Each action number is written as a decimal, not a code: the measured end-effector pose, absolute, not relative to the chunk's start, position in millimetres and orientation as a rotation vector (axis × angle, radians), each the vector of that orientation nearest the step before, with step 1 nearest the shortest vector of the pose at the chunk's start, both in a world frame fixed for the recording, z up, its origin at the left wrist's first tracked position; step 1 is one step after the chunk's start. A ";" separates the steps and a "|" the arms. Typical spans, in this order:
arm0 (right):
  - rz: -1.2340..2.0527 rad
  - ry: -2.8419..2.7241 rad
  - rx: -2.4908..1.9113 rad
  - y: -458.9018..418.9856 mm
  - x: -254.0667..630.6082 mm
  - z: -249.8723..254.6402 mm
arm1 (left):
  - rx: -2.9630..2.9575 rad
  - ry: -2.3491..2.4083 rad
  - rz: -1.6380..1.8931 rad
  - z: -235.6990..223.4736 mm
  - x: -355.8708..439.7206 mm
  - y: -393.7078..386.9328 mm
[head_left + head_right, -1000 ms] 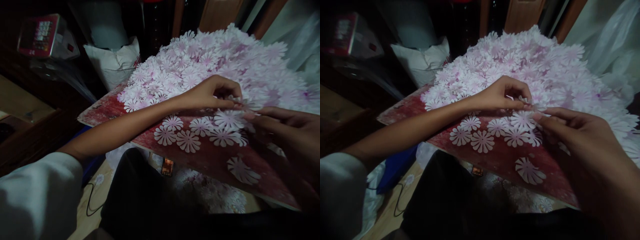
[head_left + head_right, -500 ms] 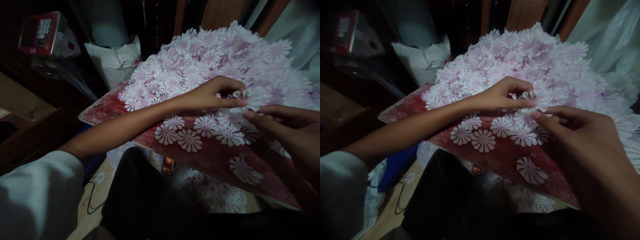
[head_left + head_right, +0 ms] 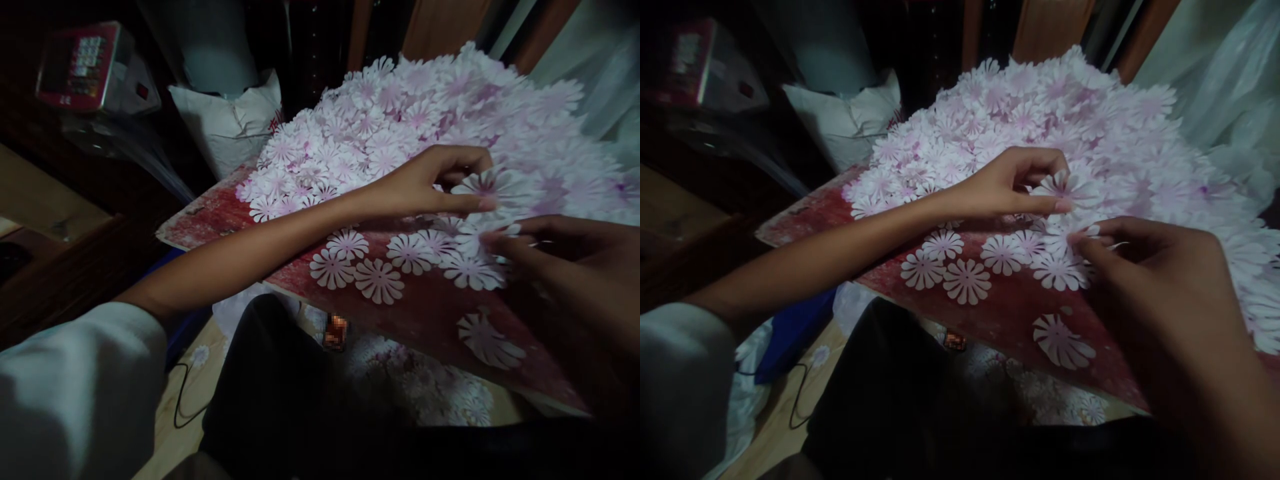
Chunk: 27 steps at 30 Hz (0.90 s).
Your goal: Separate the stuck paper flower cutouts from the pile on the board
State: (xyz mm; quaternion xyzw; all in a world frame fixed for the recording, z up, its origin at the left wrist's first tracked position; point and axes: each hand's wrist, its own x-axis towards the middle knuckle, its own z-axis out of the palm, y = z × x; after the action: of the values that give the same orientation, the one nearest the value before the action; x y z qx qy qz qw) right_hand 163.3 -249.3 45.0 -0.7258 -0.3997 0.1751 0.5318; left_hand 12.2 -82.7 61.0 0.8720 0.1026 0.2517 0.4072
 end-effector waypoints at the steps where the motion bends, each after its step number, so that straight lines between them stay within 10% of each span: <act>1: 0.402 -0.934 -1.747 -247.5 168.4 44.2 | 2.209 0.252 0.636 60.3 12.7 -81.9; 27: 0.296 -1.131 -1.579 -236.2 179.7 48.4 | 2.179 0.252 0.490 71.5 0.2 -99.4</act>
State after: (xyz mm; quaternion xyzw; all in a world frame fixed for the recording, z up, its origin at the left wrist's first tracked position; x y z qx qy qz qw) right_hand 179.7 -236.2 48.4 -0.6686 -0.4789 0.1255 0.5549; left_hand 0.2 -99.4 71.5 0.8743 0.1010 0.1968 0.4321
